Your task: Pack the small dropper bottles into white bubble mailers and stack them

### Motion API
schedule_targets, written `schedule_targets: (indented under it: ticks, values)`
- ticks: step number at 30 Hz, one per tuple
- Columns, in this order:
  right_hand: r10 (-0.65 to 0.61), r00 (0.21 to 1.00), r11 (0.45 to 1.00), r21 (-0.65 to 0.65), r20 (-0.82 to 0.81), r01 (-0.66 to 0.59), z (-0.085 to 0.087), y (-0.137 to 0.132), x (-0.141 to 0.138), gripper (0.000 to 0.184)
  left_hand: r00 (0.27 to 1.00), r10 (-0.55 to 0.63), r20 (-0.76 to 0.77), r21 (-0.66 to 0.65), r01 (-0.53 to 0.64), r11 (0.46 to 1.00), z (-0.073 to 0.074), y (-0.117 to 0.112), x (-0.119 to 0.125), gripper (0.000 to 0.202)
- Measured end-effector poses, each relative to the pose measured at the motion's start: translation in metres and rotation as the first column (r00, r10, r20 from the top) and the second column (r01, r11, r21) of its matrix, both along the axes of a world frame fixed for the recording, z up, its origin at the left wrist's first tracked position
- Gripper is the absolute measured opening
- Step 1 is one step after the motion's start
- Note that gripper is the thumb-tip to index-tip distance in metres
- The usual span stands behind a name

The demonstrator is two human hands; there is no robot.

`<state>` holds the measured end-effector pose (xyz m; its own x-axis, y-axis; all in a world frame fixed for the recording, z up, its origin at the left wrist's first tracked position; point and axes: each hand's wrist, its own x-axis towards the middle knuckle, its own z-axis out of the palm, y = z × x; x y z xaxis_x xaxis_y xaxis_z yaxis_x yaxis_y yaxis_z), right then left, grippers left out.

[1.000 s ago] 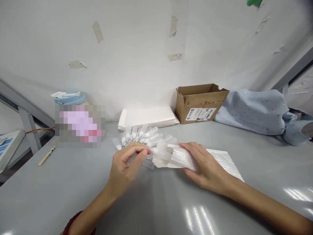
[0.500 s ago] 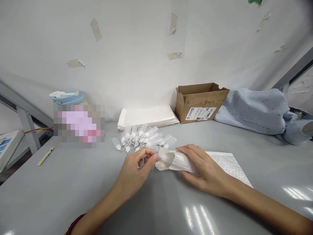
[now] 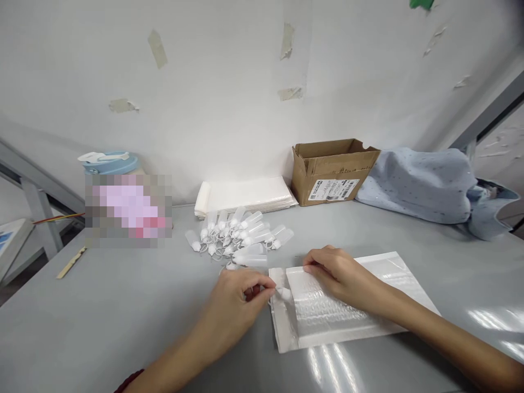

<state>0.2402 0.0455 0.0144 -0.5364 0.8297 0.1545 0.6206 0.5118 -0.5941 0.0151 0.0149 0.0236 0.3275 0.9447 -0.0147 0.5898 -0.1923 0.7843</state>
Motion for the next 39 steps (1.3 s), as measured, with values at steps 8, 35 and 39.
schedule_targets:
  ticks: [8, 35, 39]
  values:
    - [-0.05, 0.994, 0.994, -0.097, -0.094, 0.041, 0.0, -0.013, -0.014, 0.022, 0.999, -0.018, 0.049, 0.004, 0.018, 1.0, -0.013, -0.024, 0.024, 0.022]
    - [0.224, 0.969, 0.897, 0.366, 0.103, -0.247, 0.004, -0.017, -0.005, 0.012, 0.999, 0.033, 0.008, -0.526, -0.023, 0.85, -0.009, -0.007, 0.012, 0.04]
    - [0.302, 0.928, 0.905, 0.238, 0.219, -0.351, -0.001, -0.022, -0.01, 0.02, 0.998, 0.012, -0.055, -0.484, -0.038, 0.875, -0.011, -0.007, 0.014, 0.039]
